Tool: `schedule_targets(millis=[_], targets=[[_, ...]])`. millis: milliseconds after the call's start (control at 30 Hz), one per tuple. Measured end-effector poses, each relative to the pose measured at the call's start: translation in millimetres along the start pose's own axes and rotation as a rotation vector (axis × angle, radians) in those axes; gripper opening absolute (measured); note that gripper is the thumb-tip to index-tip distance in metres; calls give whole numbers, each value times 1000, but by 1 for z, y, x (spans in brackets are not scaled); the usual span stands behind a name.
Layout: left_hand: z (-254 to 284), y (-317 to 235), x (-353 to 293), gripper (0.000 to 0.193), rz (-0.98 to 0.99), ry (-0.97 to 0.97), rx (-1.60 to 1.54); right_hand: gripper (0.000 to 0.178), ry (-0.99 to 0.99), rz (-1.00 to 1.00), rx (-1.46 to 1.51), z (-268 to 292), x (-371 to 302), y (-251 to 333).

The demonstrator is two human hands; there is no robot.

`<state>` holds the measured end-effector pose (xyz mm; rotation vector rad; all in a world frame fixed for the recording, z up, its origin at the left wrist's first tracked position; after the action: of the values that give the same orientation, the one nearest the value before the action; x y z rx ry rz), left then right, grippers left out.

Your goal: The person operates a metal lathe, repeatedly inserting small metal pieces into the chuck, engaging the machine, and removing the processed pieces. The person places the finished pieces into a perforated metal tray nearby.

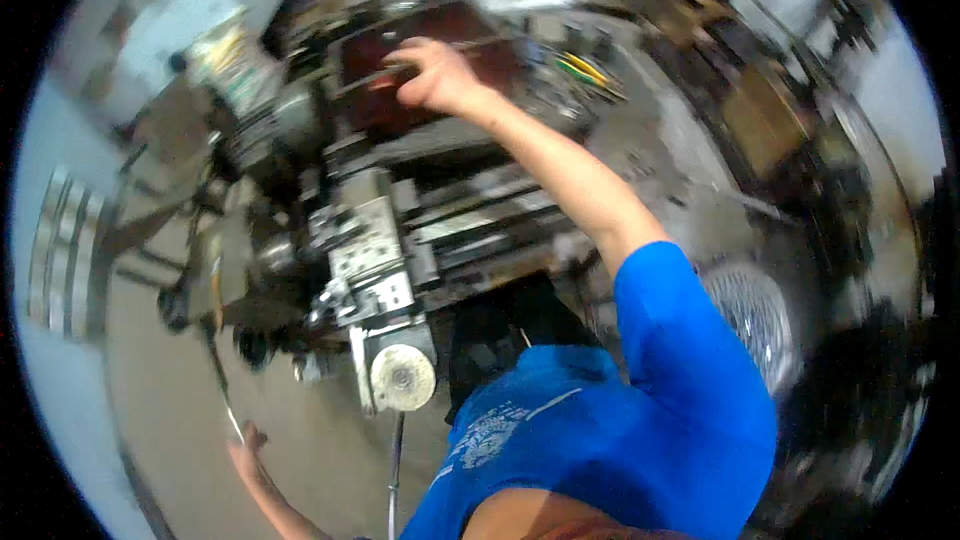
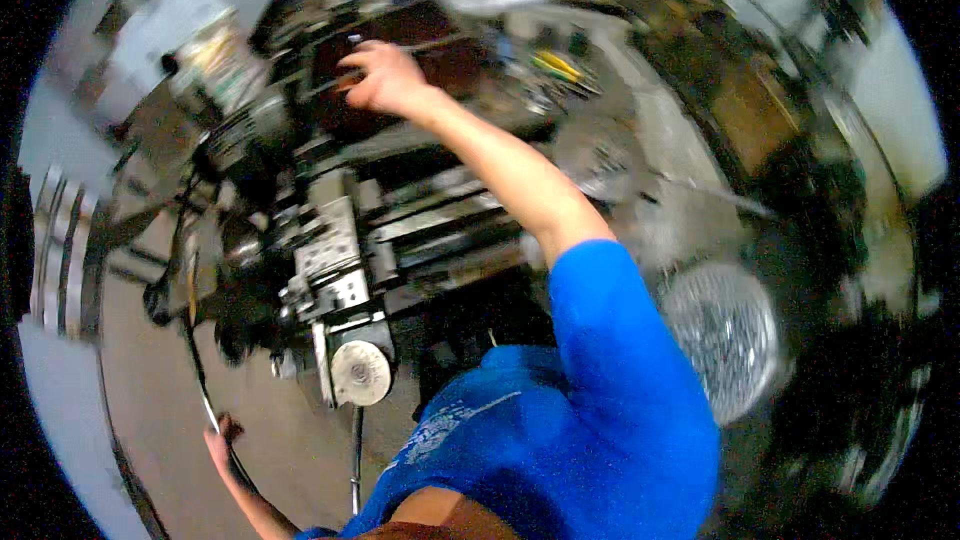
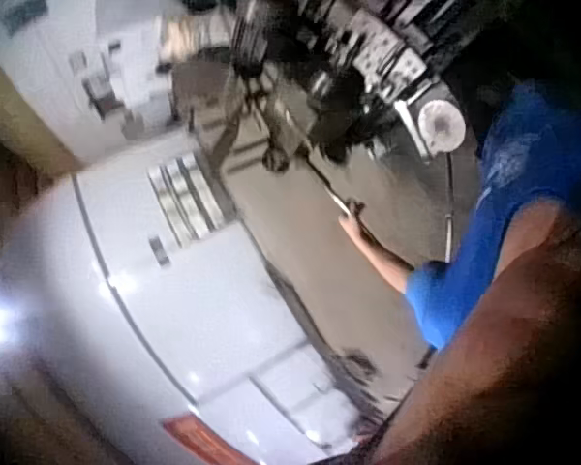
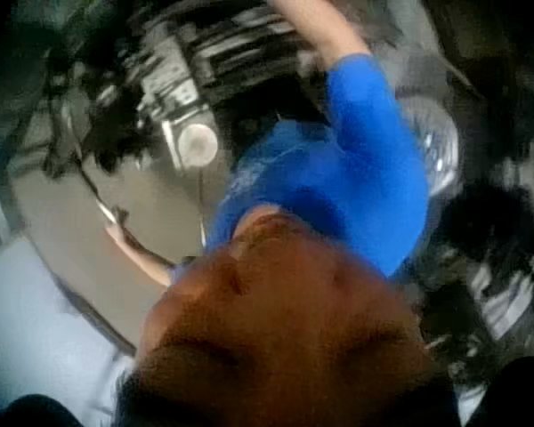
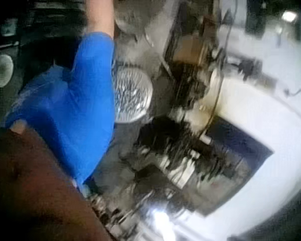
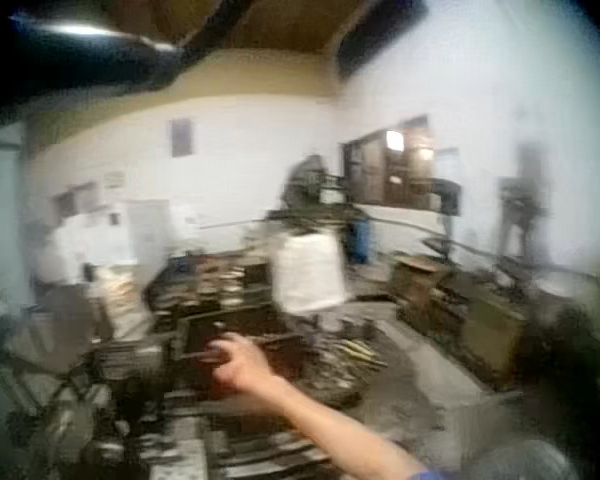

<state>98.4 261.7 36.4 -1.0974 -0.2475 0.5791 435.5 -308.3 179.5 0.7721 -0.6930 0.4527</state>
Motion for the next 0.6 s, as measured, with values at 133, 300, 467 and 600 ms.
schedule_targets(millis=[133, 300, 467, 600], targets=[[9, 24, 25, 29, 47, -1, 127, 46, 81, -60, -93, 83, -113, -27], [7, 49, 22, 34, 195, 114, 11, 43, 46, -732, -320, 264, -300, -98], [-13, 61, 30, 35, 240, 99, 71, 33, 140, -1306, -817, 398, -469, -95], [-16, 60, 36, 36, 251, 91, 101, 25, 450, -1442, -944, 380, -500, -81]])
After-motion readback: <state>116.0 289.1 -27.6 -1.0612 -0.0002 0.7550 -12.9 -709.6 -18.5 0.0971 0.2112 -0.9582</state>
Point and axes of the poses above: each hand's wrist, its own x-axis towards the middle knuckle, its own z-axis out of the back of the hand, y = z × x, the point moved 6 cm from there along x, towards the middle knuckle, and after that the axes turned 2 degrees about -y, right-handed, at the moved point
